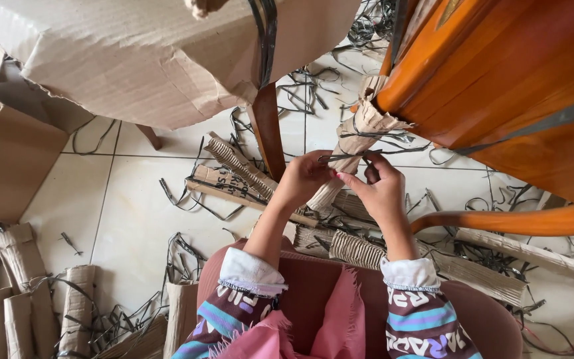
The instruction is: Wrapping a wooden chair leg with corrugated cardboard and securing it with plastic ties for protection.
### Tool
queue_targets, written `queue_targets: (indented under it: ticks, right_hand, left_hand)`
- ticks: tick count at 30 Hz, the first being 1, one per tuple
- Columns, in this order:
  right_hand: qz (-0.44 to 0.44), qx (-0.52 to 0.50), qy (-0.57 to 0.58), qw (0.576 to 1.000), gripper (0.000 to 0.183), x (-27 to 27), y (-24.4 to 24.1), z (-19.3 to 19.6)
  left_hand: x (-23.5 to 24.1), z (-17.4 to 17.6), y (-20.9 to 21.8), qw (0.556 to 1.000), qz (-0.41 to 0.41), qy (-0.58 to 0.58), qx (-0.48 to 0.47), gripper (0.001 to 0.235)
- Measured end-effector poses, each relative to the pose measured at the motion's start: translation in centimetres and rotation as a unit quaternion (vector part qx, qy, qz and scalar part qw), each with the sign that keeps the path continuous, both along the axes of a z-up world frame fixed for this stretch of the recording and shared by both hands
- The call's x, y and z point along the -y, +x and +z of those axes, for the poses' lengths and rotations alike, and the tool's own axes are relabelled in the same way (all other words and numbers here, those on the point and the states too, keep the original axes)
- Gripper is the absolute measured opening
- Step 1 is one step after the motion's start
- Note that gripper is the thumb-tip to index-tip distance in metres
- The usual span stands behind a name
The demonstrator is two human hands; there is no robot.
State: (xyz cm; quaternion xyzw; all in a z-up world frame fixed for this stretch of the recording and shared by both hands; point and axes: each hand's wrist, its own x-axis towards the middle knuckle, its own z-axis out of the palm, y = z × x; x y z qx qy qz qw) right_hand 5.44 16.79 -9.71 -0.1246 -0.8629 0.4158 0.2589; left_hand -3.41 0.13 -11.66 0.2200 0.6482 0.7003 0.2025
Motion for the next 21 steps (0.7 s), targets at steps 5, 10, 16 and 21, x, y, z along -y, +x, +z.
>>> queue_targets:
  ticks: [5,10,16,21]
  right_hand:
    - [0.059,-0.050,0.064,0.995,0.034,1.4,-0.5,4.6]
    - [0.102,-0.067,0.086,0.989,0.028,2.4,-0.3,8.1]
    - [0.133,-0.065,0.094,0.984,0.030,1.1,-0.7,6.8]
    - [0.166,-0.051,0.070,0.982,0.026,0.7,-1.1,7.3]
  left_hand:
    - [-0.1,-1.0,-0.1,0.998,0.012,-0.001,-0.065,0.021]
    - [-0.9,-1.0,0.5,0.995,0.055,0.069,-0.046,0.014]
    - [-1.6,0.8,0.4,0.987,0.041,0.141,0.062,0.032]
    - [-1.9,-0.1,-1.0,0.953,-0.024,0.265,0.146,0.030]
